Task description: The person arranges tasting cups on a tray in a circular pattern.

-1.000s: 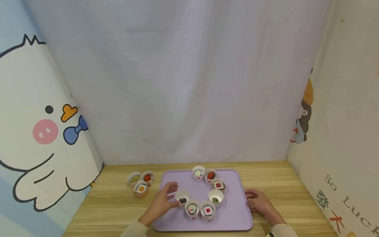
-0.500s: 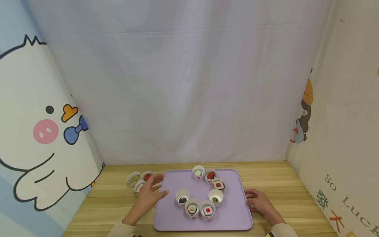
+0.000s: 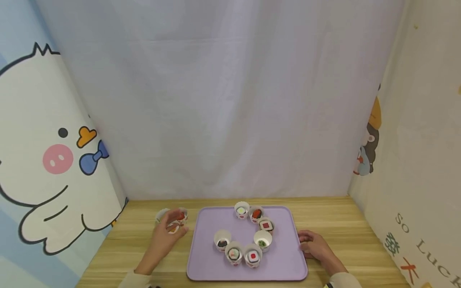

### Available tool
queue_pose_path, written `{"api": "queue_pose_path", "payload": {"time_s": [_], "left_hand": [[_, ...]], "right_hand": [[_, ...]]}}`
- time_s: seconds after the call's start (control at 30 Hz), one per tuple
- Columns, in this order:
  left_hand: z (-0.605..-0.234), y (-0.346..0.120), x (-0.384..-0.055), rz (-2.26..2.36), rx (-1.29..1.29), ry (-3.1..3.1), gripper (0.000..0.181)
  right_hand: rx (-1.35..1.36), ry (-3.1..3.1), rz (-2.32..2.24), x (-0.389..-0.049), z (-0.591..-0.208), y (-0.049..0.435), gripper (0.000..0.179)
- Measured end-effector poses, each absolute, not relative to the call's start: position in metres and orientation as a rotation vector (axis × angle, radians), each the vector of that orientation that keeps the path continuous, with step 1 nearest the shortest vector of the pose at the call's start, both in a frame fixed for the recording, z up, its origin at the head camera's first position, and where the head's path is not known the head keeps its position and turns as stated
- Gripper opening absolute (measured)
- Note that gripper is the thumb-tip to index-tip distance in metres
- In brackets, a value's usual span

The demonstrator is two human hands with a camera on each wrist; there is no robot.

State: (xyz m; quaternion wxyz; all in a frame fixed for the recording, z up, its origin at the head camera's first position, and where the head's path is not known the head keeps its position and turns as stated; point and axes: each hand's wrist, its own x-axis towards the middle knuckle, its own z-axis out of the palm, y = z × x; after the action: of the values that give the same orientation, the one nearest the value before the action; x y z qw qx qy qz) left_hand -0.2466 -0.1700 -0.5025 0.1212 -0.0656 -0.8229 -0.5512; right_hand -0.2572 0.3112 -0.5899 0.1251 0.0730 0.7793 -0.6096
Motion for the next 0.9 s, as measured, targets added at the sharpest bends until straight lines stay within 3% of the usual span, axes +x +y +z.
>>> {"api": "queue_pose_path", "payload": {"time_s": [0.9], "left_hand": [[-0.541,-0.213,-0.245,-1.739,0.197,-2.330,0.084]], "right_hand": [[0.226,2.284,-1.769,-0.255,-0.591,0.310,0.060]]}}
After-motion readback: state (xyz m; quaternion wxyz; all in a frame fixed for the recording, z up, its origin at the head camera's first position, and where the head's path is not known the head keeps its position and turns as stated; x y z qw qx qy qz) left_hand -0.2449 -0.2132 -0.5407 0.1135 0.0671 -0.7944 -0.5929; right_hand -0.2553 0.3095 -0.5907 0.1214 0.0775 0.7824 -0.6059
